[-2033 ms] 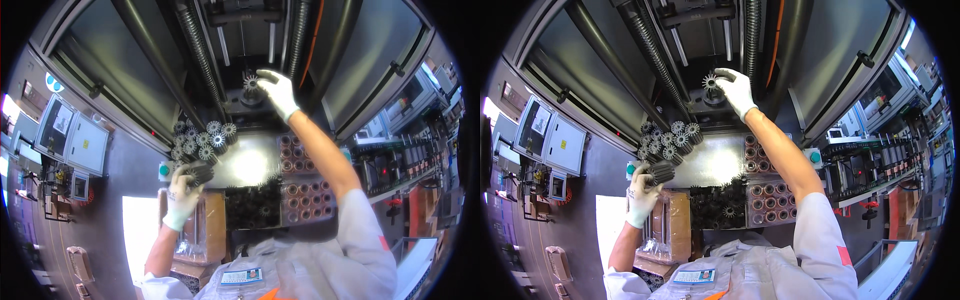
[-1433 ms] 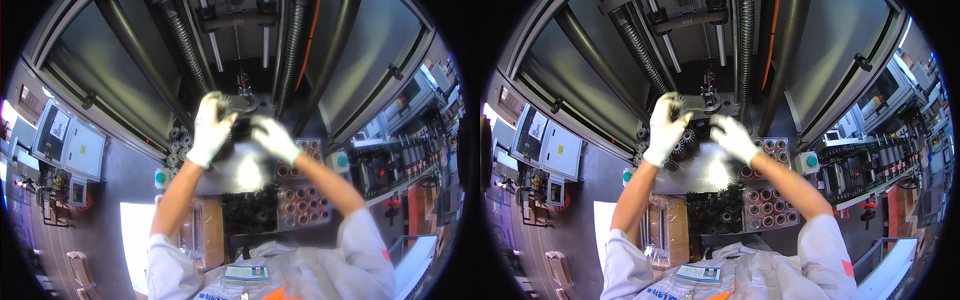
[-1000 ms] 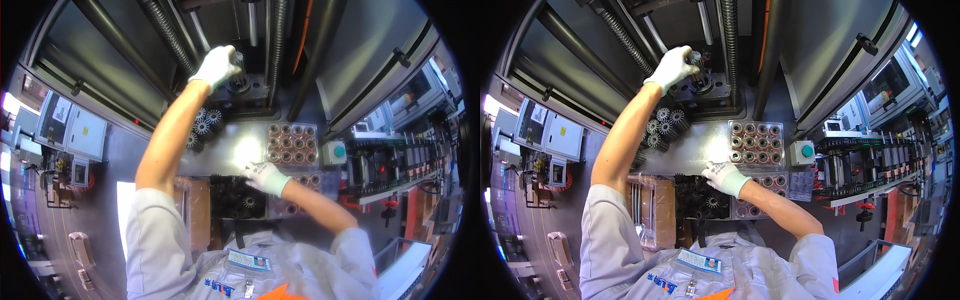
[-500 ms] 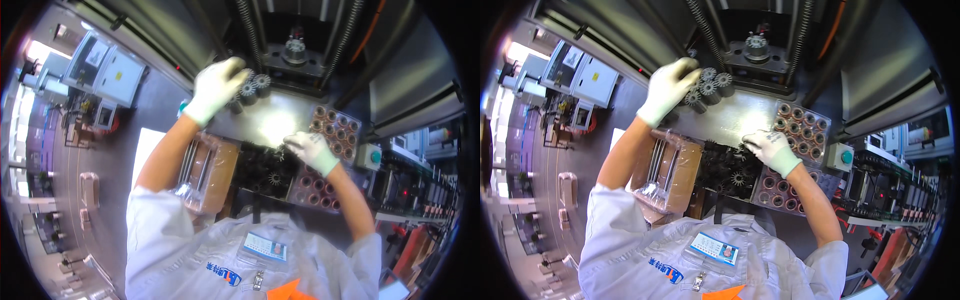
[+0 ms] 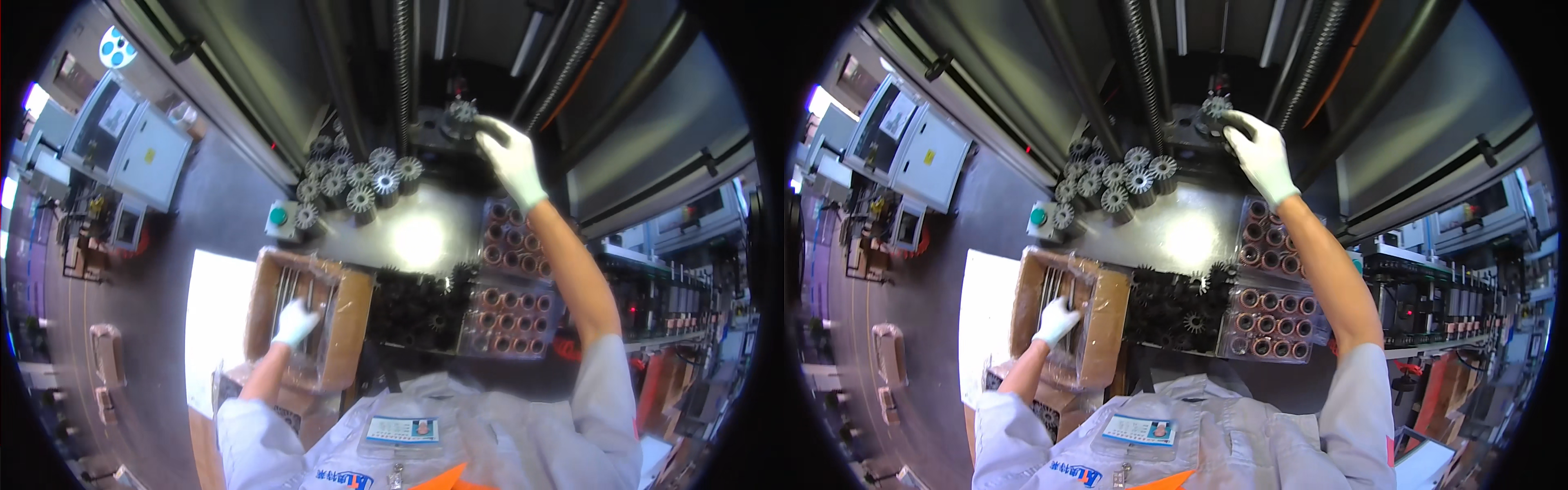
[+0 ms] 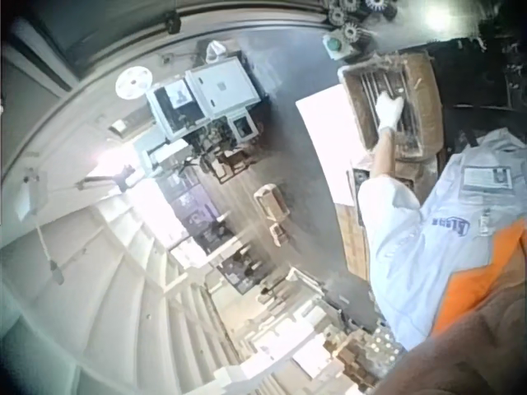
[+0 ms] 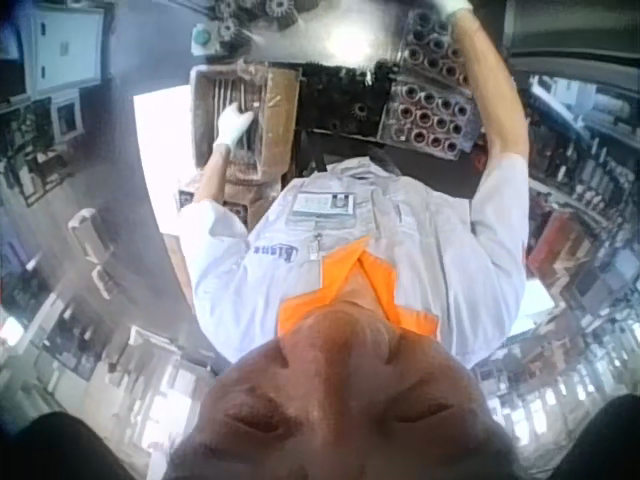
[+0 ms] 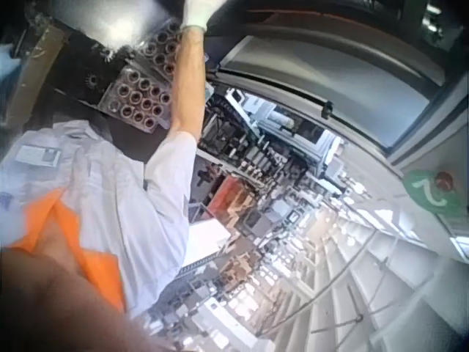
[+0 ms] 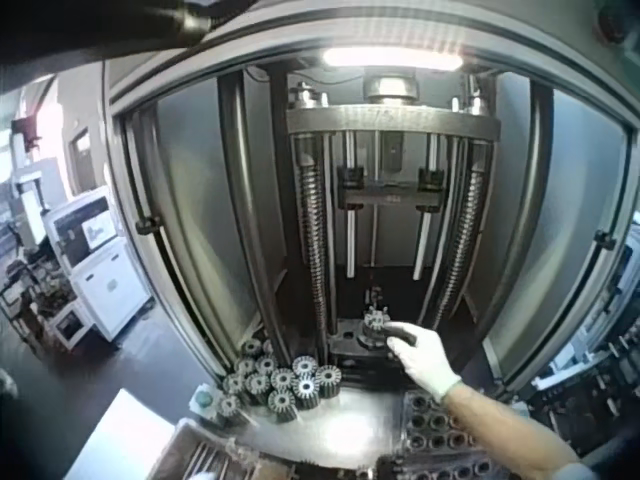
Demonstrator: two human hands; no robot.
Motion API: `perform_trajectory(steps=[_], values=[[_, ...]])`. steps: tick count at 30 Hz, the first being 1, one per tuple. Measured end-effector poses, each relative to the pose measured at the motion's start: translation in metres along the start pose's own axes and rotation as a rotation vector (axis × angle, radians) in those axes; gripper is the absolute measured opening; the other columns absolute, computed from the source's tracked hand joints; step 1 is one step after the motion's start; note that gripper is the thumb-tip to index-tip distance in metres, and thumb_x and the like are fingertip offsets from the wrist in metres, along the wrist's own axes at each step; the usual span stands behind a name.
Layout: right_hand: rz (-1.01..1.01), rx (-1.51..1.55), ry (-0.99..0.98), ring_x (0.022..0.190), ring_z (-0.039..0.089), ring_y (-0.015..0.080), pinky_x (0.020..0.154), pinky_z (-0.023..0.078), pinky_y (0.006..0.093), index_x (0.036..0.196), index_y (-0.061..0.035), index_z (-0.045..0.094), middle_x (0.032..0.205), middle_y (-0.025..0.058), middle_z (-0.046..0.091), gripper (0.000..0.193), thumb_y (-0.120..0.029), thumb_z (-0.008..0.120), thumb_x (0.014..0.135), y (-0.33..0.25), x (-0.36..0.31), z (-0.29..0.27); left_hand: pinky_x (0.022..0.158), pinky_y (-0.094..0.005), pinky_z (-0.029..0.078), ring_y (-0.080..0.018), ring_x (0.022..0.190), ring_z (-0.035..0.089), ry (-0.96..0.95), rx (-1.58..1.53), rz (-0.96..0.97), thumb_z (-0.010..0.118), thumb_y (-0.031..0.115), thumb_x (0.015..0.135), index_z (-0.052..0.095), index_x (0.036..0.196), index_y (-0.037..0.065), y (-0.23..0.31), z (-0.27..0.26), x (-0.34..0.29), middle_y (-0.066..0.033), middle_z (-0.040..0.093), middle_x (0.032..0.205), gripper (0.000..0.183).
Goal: The person places metal gears onto a vertical shaft and then into a press machine, before packing them into a cardboard box. They pick gears from a container, fit them onto the metal shaft, and activate the machine using buttons. After processing, they move the gears into a cardboard box already containing other processed parts, and then close the box.
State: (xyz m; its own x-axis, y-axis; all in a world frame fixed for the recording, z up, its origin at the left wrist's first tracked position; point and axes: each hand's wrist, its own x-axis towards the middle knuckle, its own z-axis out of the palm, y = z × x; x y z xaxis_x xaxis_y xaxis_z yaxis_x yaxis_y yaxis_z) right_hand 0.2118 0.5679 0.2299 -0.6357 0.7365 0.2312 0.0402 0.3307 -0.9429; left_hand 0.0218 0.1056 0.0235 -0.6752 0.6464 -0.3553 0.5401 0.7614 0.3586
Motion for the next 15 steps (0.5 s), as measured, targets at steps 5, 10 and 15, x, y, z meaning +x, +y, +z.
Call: perform_trajectory(steps=[5, 10, 15], values=[[-0.092, -0.272, 0.143, 0.095, 0.072, 0.02, 0.086, 0.053, 0.0316, 0.117, -0.0033, 0.071, 0.107, 0.0141, 0.074, 0.031, -0.01, 0.061, 0.088, 0.008, 0.07, 0.015, 0.091, -0.0309, 0.047, -0.0156, 0.099, 0.058, -0.195, -0.612, -0.093, 0.064, 0.02, 0.091, 0.06, 0.125, 0.0, -0.103, 0.024, -0.042, -0.0052, 0.067, 0.112, 0.039], [0.084, -0.297, 0.128, 0.103, 0.071, 0.025, 0.094, 0.052, 0.033, 0.111, -0.0062, 0.075, 0.109, 0.0147, 0.074, 0.031, -0.009, 0.059, 0.084, 0.024, 0.092, 0.003, 0.086, -0.0243, 0.047, -0.0085, 0.092, 0.054, -0.172, -0.88, 0.039, 0.064, 0.025, 0.099, 0.059, 0.118, 0.005, -0.045, -0.014, -0.059, 0.002, 0.059, 0.099, 0.028], [-0.059, -0.617, 0.057, 0.102, 0.068, 0.0328, 0.093, 0.053, 0.0395, 0.121, -0.0111, 0.07, 0.113, 0.0177, 0.07, 0.037, -0.011, 0.058, 0.086, 0.018, 0.099, -0.003, 0.06, -0.0214, 0.043, -0.0056, 0.067, 0.048, -0.049, -1.195, -0.05, 0.061, 0.023, 0.099, 0.056, 0.12, 0.005, 0.035, -0.098, -0.05, 0.0072, 0.047, 0.077, 0.028]])
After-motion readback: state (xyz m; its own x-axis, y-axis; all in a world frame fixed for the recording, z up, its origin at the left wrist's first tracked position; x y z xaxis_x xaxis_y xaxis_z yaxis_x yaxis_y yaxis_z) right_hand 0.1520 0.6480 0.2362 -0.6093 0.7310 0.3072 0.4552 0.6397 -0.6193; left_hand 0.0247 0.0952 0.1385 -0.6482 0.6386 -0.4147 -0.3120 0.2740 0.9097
